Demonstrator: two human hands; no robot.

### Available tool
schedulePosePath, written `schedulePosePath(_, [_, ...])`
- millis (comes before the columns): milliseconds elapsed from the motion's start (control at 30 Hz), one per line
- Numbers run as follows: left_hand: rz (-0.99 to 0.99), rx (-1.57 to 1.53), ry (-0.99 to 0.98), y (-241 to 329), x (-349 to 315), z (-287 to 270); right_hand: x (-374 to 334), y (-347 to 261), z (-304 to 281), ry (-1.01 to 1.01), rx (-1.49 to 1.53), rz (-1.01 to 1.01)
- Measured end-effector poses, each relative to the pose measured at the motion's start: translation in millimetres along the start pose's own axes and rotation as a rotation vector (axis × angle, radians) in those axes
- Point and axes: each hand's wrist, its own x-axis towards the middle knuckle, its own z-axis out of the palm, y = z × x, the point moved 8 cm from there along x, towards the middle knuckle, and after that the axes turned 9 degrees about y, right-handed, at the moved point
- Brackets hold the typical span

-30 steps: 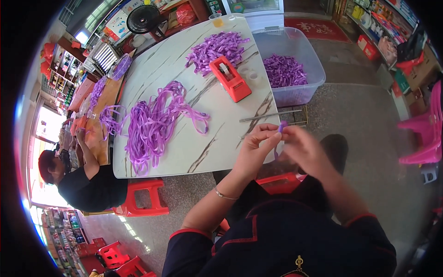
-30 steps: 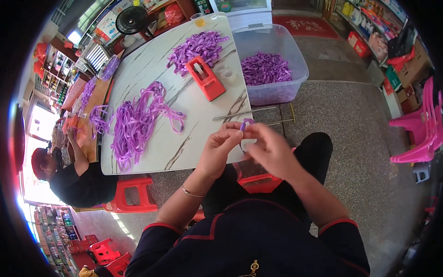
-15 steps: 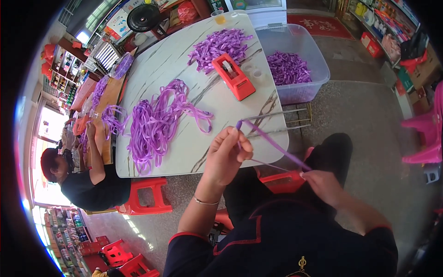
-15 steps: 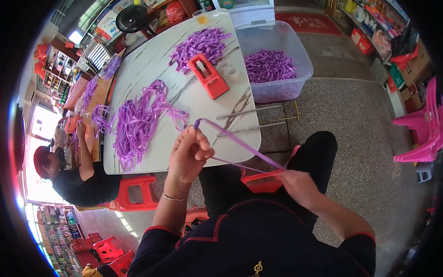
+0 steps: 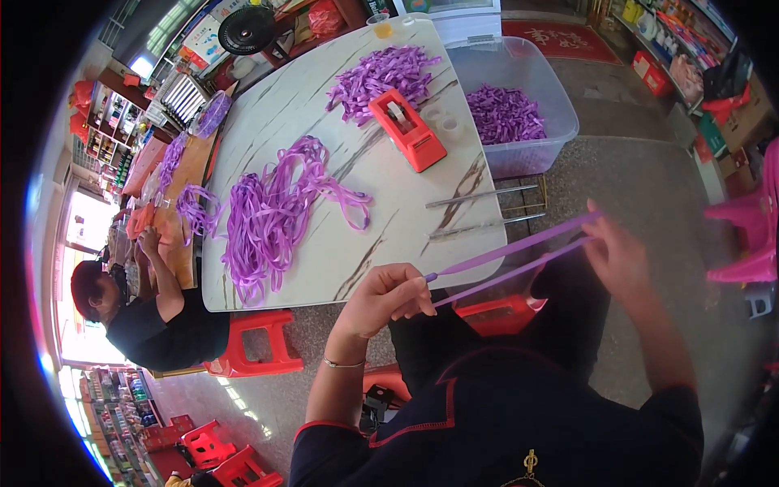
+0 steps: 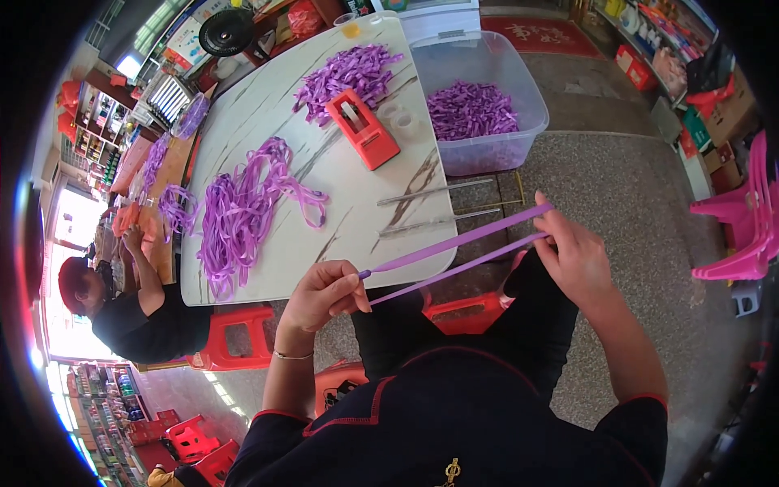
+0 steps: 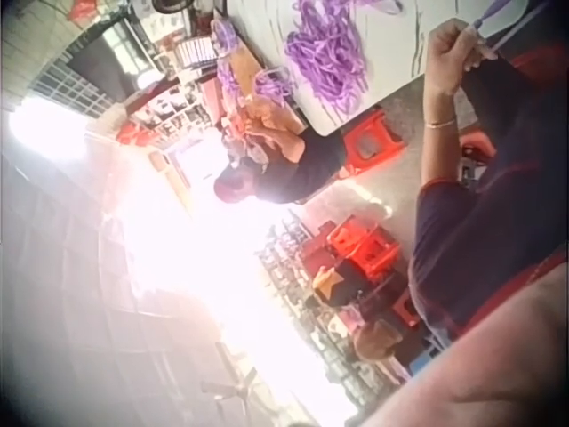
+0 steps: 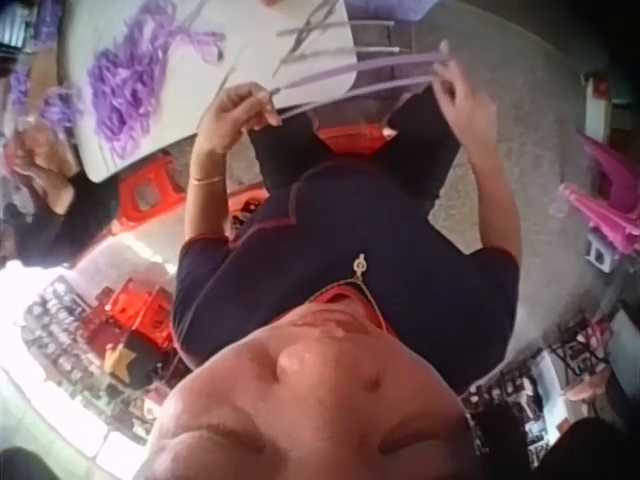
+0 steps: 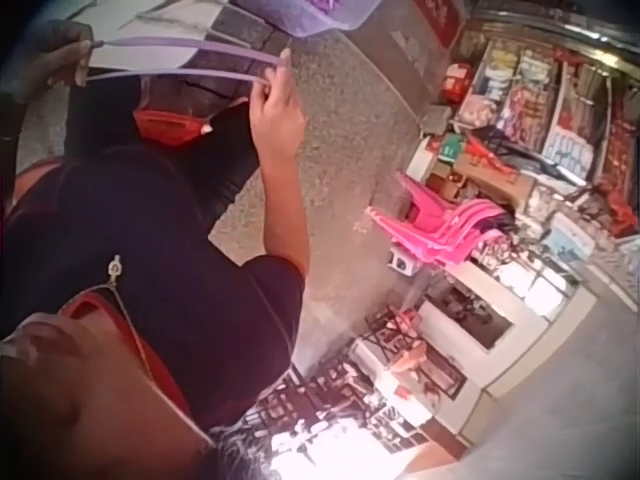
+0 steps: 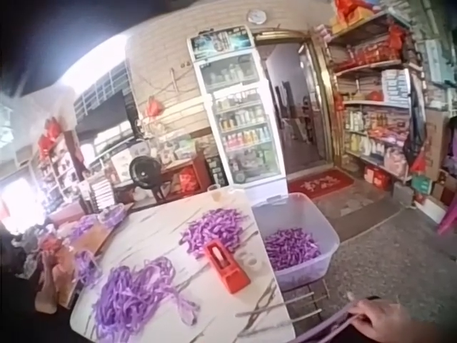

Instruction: The person pulls a purple ribbon from a pile, wraps it around a metal jig, and secures the loop with tape from a dispenser. They then slide the finished ribbon loop off the jig and place it into a plastic bin.

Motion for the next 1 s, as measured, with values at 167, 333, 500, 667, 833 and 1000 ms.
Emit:
schedulePosePath(167, [-0.013,-0.011,-0.096,3.0,4.1,10.1,-21.0,14.1,23.3,-0.35,0.224,0.153])
schedulePosePath(333, [-0.057,-0.01,-0.247,-2.2,9.1,34.4,-5.0,-37.2,45.9,-0.376,0.537,0.149])
schedulePosePath(500, [-0.109,0.021,-0.299,-0.2,10.7,45.9,16.1,-88.7,61.7,-0.352,0.898,0.108])
schedulePosePath(667, [-0.105,0.067,-0.295,3.3,10.8,45.1,9.8,-102.9,82.4,-0.618,0.962,0.15])
schedulePosePath(833, [-0.079,0.128,-0.335,6.3,14.4,53.2,-6.0,-98.7,96.1,-0.847,1.23,0.426])
schedulePosePath(1000, [-0.036,0.287,-0.584,4.0,24.6,87.4,-43.2,-80.0,97.4,-1.076,1.483,0.667])
